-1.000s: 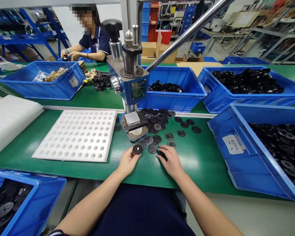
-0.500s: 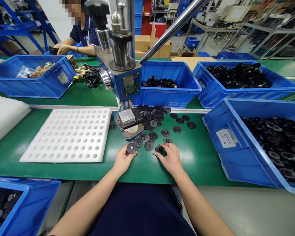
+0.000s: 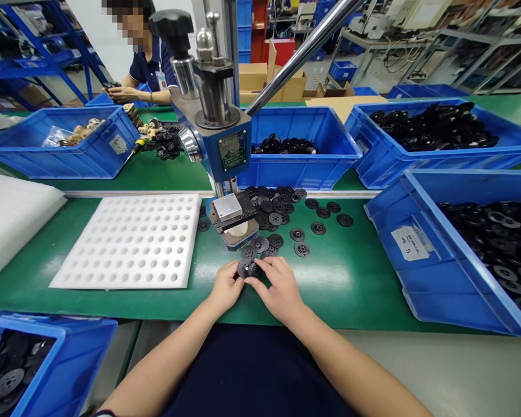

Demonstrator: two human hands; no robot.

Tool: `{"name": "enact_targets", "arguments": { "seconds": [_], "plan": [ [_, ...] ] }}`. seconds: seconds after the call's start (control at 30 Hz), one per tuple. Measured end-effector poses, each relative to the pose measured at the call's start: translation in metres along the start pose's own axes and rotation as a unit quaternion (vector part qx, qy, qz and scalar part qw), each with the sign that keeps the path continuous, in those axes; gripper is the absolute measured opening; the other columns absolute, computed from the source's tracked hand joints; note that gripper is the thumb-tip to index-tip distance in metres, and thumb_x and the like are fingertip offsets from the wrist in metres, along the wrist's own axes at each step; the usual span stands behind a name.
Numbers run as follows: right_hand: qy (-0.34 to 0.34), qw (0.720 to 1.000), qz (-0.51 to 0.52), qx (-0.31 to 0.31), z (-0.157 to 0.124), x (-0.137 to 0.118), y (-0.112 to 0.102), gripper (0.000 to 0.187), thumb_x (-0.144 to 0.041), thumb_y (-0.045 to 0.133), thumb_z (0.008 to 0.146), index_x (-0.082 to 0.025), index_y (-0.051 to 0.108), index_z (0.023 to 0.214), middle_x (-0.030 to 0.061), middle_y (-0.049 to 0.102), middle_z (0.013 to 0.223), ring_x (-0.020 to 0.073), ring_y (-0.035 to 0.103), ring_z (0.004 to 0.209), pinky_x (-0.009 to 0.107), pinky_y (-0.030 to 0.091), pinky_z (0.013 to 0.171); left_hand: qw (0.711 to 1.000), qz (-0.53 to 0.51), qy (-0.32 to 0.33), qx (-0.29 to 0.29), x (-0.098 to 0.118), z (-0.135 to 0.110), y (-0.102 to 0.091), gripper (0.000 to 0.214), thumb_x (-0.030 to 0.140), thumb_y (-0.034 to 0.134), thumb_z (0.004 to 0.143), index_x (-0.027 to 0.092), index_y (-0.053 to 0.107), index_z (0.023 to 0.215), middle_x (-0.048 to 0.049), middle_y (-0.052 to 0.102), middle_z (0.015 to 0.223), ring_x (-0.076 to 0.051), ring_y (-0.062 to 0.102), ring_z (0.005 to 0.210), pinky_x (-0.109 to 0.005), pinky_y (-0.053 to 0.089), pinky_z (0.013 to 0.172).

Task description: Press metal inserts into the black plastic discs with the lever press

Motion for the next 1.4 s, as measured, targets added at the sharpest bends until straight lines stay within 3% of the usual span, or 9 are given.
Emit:
{"name": "enact_targets", "arguments": {
  "seconds": [0.17,0.53,0.87,1.23,1.4],
  "plan": [
    [-0.049,0.998,-0.022,-0.034,0.013,-0.028,0.008,0.039,-0.045,0.059,0.094,-0.015,0.066,0.118,0.0112,0.065,0.099,0.0230,0.055,0.093,0.039,0.047,0.081,1.000,0.007,0.016,-0.013,-0.002,-0.002,0.002,0.018,0.031,0.060,0.085,0.020,0.073,0.090,-0.0082,0.074,0.088,-0.024,0.067,0.082,-0.036,0.054,0.078],
    [-0.055,0.997,-0.037,-0.037,0.005,-0.031,0.008,0.035,-0.041,0.058,0.095,-0.015,0.065,0.118,0.0112,0.065,0.096,0.0223,0.056,0.091,0.038,0.047,0.078,0.998,0.001,0.059,-0.031,0.000,-0.006,0.008,0.024,0.014,0.055,0.084,0.019,0.073,0.098,-0.0080,0.075,0.092,-0.022,0.069,0.085,-0.038,0.056,0.080],
    [-0.080,0.996,0.000,0.031,0.004,-0.036,0.001,0.033,-0.031,0.062,0.093,-0.015,0.062,0.122,0.0100,0.066,0.094,0.0211,0.057,0.089,0.037,0.050,0.076,0.995,0.028,0.088,-0.027,0.004,-0.006,0.007,0.031,0.005,0.050,0.083,0.018,0.071,0.101,-0.0082,0.074,0.093,-0.021,0.069,0.085,-0.036,0.057,0.079],
    [-0.035,0.999,0.013,0.026,0.003,-0.017,0.013,0.036,-0.040,0.066,0.090,-0.016,0.066,0.116,0.0099,0.067,0.098,0.0219,0.057,0.093,0.039,0.049,0.081,0.995,0.061,0.066,-0.041,-0.005,-0.003,0.007,0.016,0.019,0.054,0.089,0.017,0.070,0.089,-0.0079,0.070,0.081,-0.022,0.065,0.076,-0.034,0.053,0.072],
    [-0.018,0.999,0.024,0.018,0.012,-0.015,0.012,0.036,-0.041,0.066,0.090,-0.016,0.067,0.116,0.0098,0.067,0.096,0.0228,0.057,0.094,0.040,0.050,0.083,0.993,0.087,0.062,-0.057,-0.003,-0.002,0.002,0.022,0.030,0.052,0.092,0.017,0.067,0.082,-0.0062,0.066,0.075,-0.021,0.061,0.071,-0.032,0.050,0.068]
  ]
}}
Point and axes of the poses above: each hand's wrist, its own z-axis towards the middle knuckle, its own y-axis out of the palm, x = y × z, the point moved 10 cm from there along z, towards the middle knuckle
